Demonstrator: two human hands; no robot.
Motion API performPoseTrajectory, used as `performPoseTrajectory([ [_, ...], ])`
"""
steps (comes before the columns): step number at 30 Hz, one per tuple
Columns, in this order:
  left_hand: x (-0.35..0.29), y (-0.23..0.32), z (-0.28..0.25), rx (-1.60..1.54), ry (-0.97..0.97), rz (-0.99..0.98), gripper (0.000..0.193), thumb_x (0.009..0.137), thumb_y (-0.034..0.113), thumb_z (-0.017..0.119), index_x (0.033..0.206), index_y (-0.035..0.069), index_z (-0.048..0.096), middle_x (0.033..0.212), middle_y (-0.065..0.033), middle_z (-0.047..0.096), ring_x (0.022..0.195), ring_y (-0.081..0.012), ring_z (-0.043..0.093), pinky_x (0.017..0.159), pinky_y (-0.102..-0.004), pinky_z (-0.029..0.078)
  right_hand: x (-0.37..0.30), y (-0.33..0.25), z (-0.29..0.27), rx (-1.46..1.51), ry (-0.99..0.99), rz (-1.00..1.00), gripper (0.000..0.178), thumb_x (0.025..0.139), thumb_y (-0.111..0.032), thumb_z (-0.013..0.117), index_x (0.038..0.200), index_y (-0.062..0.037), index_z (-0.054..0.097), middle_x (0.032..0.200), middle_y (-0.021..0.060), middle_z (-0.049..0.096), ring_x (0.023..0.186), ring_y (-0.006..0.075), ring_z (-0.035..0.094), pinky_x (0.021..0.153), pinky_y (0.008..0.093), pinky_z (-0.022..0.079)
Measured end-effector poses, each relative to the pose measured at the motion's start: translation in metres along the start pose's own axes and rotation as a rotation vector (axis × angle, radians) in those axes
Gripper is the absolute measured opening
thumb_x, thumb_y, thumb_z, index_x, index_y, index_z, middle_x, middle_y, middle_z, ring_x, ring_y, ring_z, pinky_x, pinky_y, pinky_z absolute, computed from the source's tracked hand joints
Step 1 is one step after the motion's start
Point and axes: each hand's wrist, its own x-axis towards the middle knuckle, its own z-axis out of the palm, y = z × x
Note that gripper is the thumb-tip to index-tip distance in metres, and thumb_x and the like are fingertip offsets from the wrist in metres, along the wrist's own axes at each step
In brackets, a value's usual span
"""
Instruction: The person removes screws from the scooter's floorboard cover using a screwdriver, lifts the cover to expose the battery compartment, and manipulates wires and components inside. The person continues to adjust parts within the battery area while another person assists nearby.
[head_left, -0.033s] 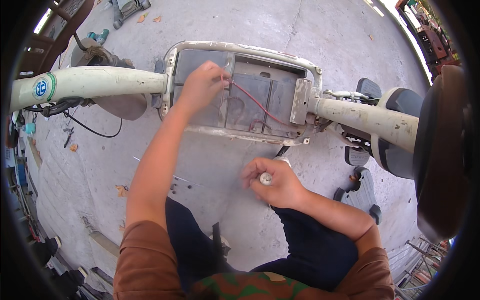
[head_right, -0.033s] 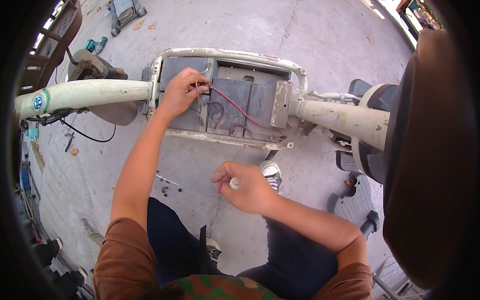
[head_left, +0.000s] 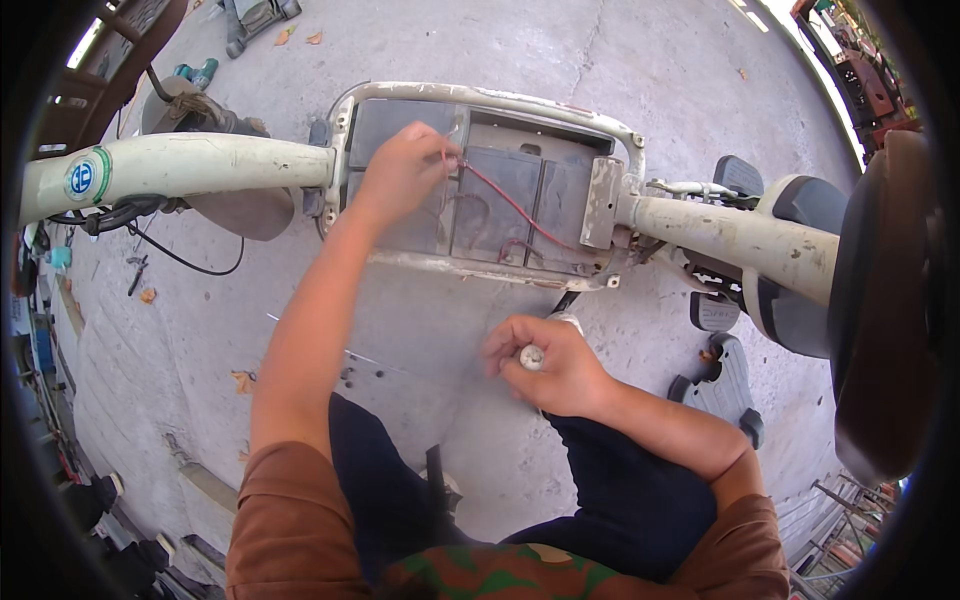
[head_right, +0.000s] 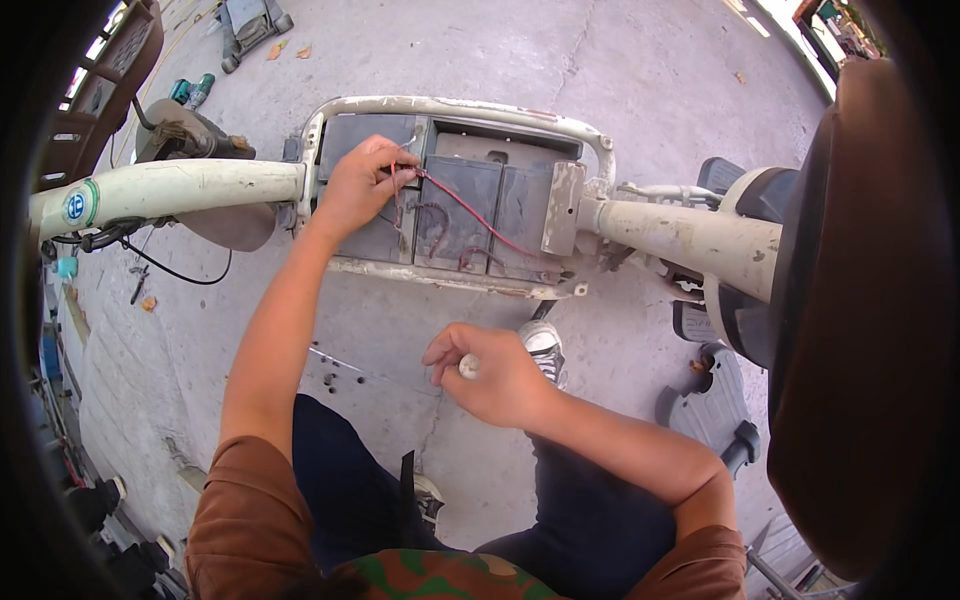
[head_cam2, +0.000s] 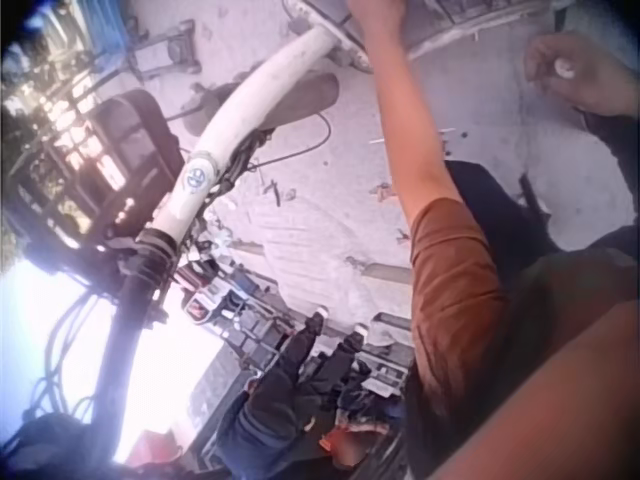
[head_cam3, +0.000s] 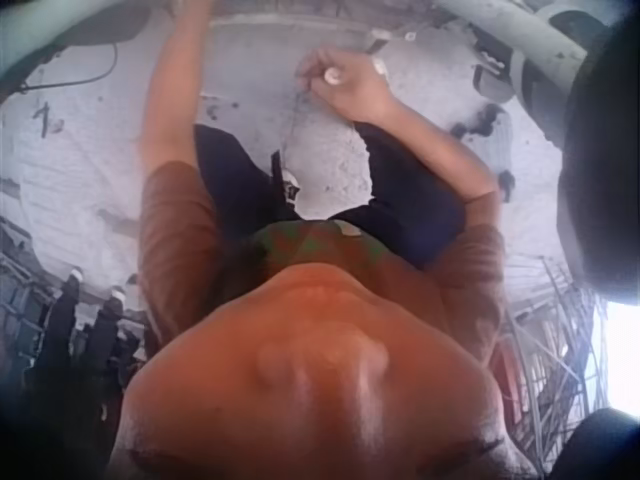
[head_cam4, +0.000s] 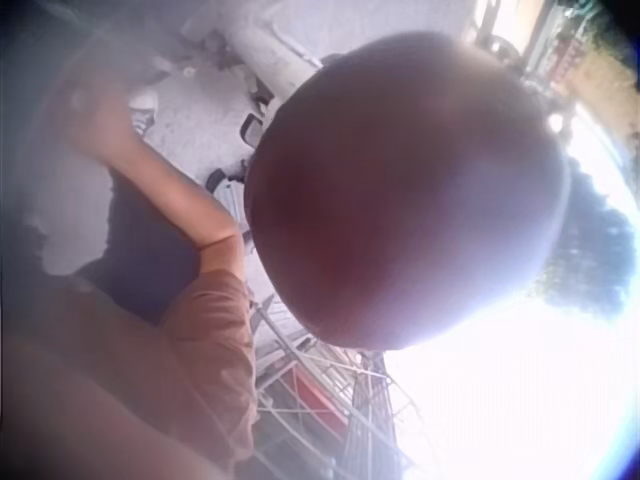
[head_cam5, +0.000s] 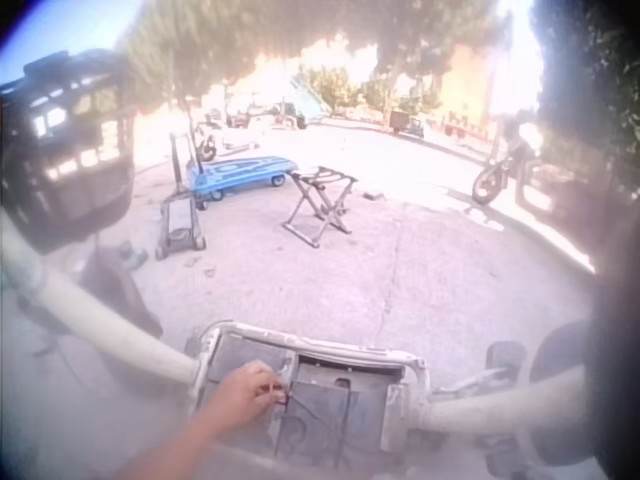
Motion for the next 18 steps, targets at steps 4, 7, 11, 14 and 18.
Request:
performPoseTrajectory([
  [4, 0.003, -0.001, -0.005, 0.026, -0.001, -0.011, 0.014, 0.085, 0.011, 0.068, 0.095, 0.004, 0.075, 0.094, -0.0142, 0.068, 0.087, -0.0327, 0.067, 0.08, -0.0391, 0.054, 0.003, 0.003, 0.003, -0.001, -0.012, -0.014, 0.015, 0.085, 0.004, 0.06, 0.099, 0.001, 0.064, 0.084, 0.0083, 0.071, 0.081, 0.0148, 0.07, 0.073, 0.0292, 0.055],
  [7, 0.014, 0.013, -0.008, 0.307, -0.058, 0.077, 0.014, 0.081, 0.009, 0.073, 0.094, 0.003, 0.074, 0.087, -0.0137, 0.066, 0.077, -0.0283, 0.068, 0.068, -0.0381, 0.055, 0.007, 0.014, 0.006, -0.035, -0.011, -0.179, 0.015, 0.085, 0.003, 0.061, 0.099, 0.0003, 0.065, 0.083, 0.0085, 0.07, 0.081, 0.0158, 0.07, 0.074, 0.0303, 0.055],
  [11, 0.022, 0.014, -0.006, 0.462, -0.113, 0.127, 0.015, 0.076, 0.012, 0.074, 0.088, 0.003, 0.074, 0.084, -0.0165, 0.066, 0.078, -0.0343, 0.067, 0.071, -0.0412, 0.055, 0.007, 0.015, 0.007, -0.07, -0.042, -0.16, 0.016, 0.085, 0.001, 0.062, 0.1, -0.0011, 0.065, 0.083, 0.0089, 0.069, 0.081, 0.0171, 0.07, 0.076, 0.0318, 0.054],
  [14, 0.027, 0.017, -0.012, 0.47, -0.185, 0.136, 0.015, 0.075, 0.012, 0.073, 0.087, 0.002, 0.073, 0.085, -0.0164, 0.066, 0.078, -0.0345, 0.067, 0.073, -0.0415, 0.055, 0.008, 0.02, 0.008, -0.076, -0.037, -0.195, 0.016, 0.085, 0.002, 0.063, 0.1, -0.0015, 0.065, 0.085, 0.0084, 0.07, 0.082, 0.0169, 0.069, 0.077, 0.0317, 0.054],
  [18, 0.033, 0.025, -0.015, 0.504, -0.25, 0.16, 0.015, 0.074, 0.011, 0.072, 0.086, 0.002, 0.073, 0.085, -0.0167, 0.066, 0.08, -0.0353, 0.066, 0.075, -0.0424, 0.054, 0.006, 0.022, 0.008, -0.094, -0.042, -0.208, 0.017, 0.085, 0.004, 0.066, 0.101, -0.0016, 0.066, 0.09, 0.0072, 0.072, 0.086, 0.0157, 0.07, 0.079, 0.0304, 0.054],
])
